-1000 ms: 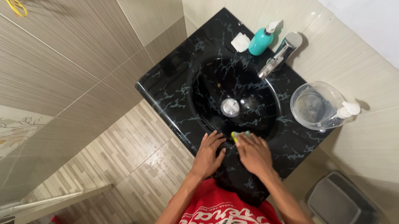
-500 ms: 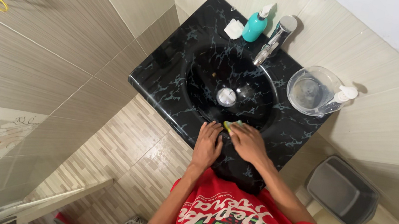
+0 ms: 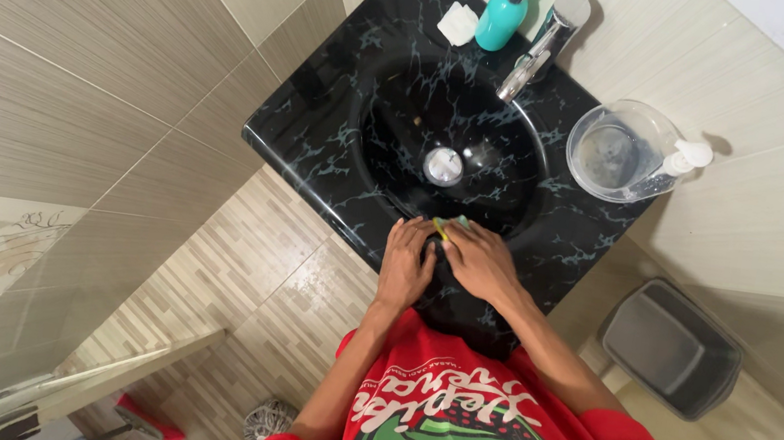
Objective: The person scrubs a black bathroom sink with a yellow sponge, repeatedly wiping the basin and countertop. The person briefly turns on the faucet to rinse the sponge and continues scrubbing the sink surface.
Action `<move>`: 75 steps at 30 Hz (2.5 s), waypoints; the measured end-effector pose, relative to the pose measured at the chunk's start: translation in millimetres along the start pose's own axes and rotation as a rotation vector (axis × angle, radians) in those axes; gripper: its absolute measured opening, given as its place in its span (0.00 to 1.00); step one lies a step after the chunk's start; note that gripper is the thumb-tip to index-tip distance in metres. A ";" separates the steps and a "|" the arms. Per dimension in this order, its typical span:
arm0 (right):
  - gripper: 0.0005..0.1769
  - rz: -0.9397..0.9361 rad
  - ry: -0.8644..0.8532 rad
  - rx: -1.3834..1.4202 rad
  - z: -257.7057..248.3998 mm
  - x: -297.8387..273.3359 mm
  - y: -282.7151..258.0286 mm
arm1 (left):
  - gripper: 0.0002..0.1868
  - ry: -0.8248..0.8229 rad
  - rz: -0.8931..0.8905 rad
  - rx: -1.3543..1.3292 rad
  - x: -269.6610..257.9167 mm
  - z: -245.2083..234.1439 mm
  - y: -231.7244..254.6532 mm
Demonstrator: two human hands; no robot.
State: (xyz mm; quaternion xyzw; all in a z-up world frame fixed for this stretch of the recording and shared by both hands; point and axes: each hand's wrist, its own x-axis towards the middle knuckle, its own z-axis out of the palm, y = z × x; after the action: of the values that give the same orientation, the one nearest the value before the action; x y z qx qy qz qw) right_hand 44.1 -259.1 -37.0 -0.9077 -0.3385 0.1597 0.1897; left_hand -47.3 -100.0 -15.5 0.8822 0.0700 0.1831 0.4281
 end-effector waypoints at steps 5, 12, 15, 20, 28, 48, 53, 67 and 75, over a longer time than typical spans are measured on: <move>0.26 0.041 0.068 -0.209 -20.4 -6.7 26.4 | 0.16 -0.022 -0.013 0.067 -1.6 4.1 0.6; 0.27 0.105 -0.081 -0.071 1.5 27.1 2.2 | 0.18 -0.056 -0.024 0.090 0.6 6.5 3.0; 0.27 0.015 -0.055 0.051 10.5 5.0 1.8 | 0.17 -0.072 -0.046 0.064 0.2 5.3 1.2; 0.25 0.098 -0.050 -0.096 -15.9 -8.4 26.0 | 0.16 -0.053 -0.019 0.100 -2.2 4.6 0.9; 0.25 0.117 -0.085 -0.091 1.0 24.1 8.2 | 0.16 -0.056 -0.020 0.119 0.2 4.8 3.7; 0.26 0.001 0.048 0.077 6.9 -1.7 5.9 | 0.16 -0.056 0.043 0.218 0.3 3.0 5.3; 0.23 0.036 0.170 -0.159 -7.3 -6.8 27.4 | 0.16 -0.046 0.071 0.307 -1.0 4.7 5.7; 0.27 -0.008 0.123 -0.051 -5.8 -17.1 0.4 | 0.17 -0.043 0.080 0.311 -1.1 4.3 6.0; 0.24 0.164 0.173 -0.181 6.2 13.3 0.2 | 0.16 -0.037 0.071 0.301 -1.7 5.8 5.4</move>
State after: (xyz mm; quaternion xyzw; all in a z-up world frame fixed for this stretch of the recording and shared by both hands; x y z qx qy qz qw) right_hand 51.2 -248.8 -44.7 -0.9561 -0.2585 0.0645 0.1218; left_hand -46.8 -108.1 -15.1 0.9416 0.0575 0.1694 0.2854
